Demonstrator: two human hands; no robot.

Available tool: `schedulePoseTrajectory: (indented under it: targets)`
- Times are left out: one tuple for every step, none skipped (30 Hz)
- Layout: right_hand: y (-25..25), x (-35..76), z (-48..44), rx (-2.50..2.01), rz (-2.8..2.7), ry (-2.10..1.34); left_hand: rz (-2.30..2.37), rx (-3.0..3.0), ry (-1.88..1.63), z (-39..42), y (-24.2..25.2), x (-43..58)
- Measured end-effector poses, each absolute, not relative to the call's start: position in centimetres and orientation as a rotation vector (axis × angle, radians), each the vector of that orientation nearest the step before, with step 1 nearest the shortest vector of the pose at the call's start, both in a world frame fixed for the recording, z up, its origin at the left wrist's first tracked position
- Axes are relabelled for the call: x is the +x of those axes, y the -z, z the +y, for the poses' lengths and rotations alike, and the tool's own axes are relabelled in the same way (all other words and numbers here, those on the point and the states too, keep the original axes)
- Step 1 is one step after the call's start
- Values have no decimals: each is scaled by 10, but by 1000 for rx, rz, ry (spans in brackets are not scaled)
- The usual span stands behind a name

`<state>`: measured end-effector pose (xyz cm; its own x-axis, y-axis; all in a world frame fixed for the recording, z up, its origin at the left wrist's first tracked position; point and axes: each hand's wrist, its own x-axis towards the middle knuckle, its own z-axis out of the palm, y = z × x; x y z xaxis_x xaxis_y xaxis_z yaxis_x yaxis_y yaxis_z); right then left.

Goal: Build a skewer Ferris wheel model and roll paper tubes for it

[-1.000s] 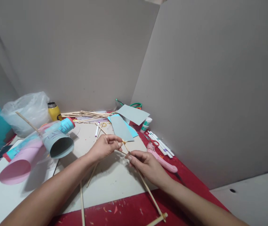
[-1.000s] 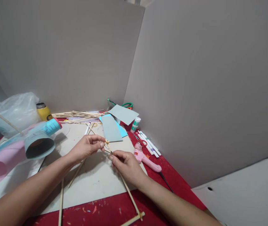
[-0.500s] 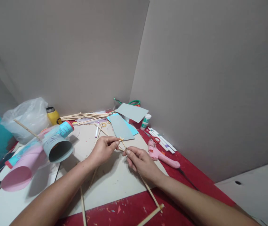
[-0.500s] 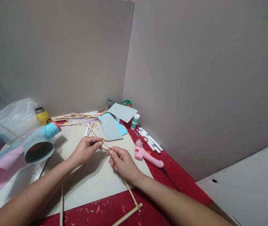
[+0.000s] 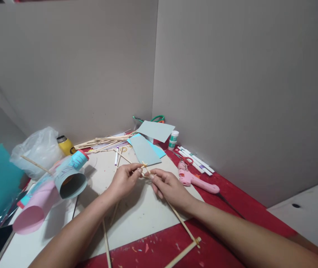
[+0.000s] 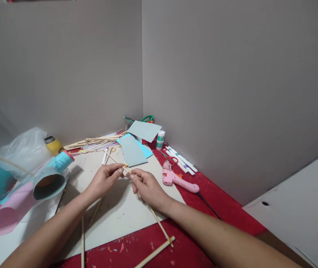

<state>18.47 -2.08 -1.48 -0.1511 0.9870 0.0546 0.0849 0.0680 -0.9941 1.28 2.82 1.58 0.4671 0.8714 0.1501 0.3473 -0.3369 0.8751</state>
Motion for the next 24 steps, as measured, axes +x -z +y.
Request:
schedulePoseTrajectory:
  targets:
    - [15,185,-19,-1160,-1419,-1210,1060,1927,-794,29,-15,12]
    - [17,185,-18,-1168,-1423,-1184,1109,1964,-784,30,-15,10]
    - [18,185,-16,-1175,-1426,-1155,1161,2000,-781,31,-15,8]
    - [20,185,-14,-1181,-1428,-1123,1211,2036,-788,31,-16,7]
    - [22,186,-13,-1187,-1432,-1090,1248,2070,-802,32,-17,5]
    - [24,187,-11,-1192,-1439,-1059,1268,2098,-823,32,-20,4]
    - [26,187,-10,-1199,-1451,-1029,1276,2116,-849,31,-23,4]
    - [27,188,-9,-1206,-1465,-999,1279,2123,-879,29,-27,4]
    - [28,189,-8,-1219,-1488,-967,1275,2120,-908,27,-32,4]
    - [29,191,-7,-1237,-1516,-933,1268,2113,-930,24,-36,6]
    - [30,192,-6,-1256,-1547,-900,1259,2108,-942,20,-41,8]
    - [30,193,-5,-1274,-1575,-870,1251,2112,-946,15,-45,11]
    - [31,194,-5,-1291,-1598,-845,1242,2125,-938,10,-50,14]
    - [31,195,-4,-1305,-1615,-828,1233,2144,-920,4,-55,16]
    - [32,196,-3,-1317,-1626,-818,1224,2166,-892,-1,-59,18]
    - [32,197,-3,-1328,-1632,-811,1214,2186,-861,-6,-64,20]
    - [33,197,-2,-1342,-1640,-803,1202,2202,-834,-11,-69,20]
    - [33,198,-2,-1357,-1645,-795,1193,2210,-812,-16,-73,20]
    - [33,198,-2,-1370,-1650,-787,1191,2213,-797,-21,-77,18]
    - [34,198,-3,-1379,-1657,-782,1198,2210,-795,-27,-81,15]
    - [33,199,-4,-1383,-1664,-781,1206,2205,-798,-34,-85,12]
    - [33,199,-4,-1387,-1682,-773,1210,2199,-807,-43,-89,9]
    - [33,200,-5,-1391,-1708,-760,1203,2195,-826,-54,-92,5]
    - [33,201,-5,-1395,-1740,-743,1169,2203,-842,-68,-95,2]
